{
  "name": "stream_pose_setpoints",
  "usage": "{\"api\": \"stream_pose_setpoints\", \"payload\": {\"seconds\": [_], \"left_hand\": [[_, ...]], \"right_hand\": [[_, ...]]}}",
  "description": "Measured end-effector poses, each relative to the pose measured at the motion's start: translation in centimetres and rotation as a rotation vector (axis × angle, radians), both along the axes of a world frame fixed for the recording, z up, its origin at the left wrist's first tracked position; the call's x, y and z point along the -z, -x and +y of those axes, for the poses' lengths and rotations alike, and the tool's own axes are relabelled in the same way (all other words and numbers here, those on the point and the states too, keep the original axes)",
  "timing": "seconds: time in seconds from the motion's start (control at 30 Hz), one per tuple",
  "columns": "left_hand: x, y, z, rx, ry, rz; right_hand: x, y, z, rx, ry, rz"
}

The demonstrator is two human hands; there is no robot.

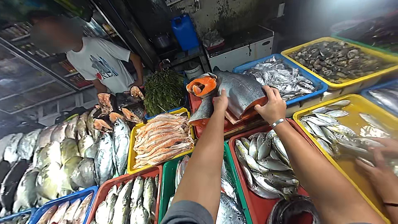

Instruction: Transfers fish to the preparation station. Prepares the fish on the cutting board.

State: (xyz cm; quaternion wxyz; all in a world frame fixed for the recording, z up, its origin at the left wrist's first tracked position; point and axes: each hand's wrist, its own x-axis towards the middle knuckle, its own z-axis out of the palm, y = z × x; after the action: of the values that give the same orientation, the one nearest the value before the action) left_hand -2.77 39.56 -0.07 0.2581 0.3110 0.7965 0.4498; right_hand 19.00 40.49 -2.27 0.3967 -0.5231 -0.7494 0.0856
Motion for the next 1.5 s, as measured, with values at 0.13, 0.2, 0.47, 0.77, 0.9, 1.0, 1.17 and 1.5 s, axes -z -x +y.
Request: {"api": "stream_pose_setpoints", "payload": {"seconds": [0.13,0.2,0.47,0.77,0.9,1.0,1.17,1.5], "left_hand": [[0.2,0.3,1.7,0.001,0.002,-0.045],[-0.7,-0.6,1.2,0.031,-0.009,-0.107],[-0.4,-1.2,-1.4,0.162,-0.122,-0.234],[0.8,-1.6,-6.5,0.236,-0.102,-0.238],[0.6,-2.2,-10.2,0.269,-0.058,-0.269],[0.4,-2.1,-14.0,0.344,-0.084,-0.287],[0.4,-2.4,-18.2,0.437,-0.138,-0.308],[1.2,-4.4,-26.7,0.628,-0.203,-0.405]], "right_hand": [[0.5,-0.2,-0.1,0.013,-0.056,-0.026],[0.5,-0.5,-0.4,0.029,-0.043,-0.026],[1.0,-3.3,-4.5,-0.105,0.031,0.243],[1.1,-5.7,-4.6,-0.387,1.185,1.180],[0.9,-6.7,-7.1,-0.558,1.191,1.067],[0.6,-5.5,-9.8,-0.628,1.036,1.040],[3.0,-3.7,-12.5,-0.664,0.821,1.224],[0.3,-7.8,-24.6,-0.663,0.712,1.133]]}}
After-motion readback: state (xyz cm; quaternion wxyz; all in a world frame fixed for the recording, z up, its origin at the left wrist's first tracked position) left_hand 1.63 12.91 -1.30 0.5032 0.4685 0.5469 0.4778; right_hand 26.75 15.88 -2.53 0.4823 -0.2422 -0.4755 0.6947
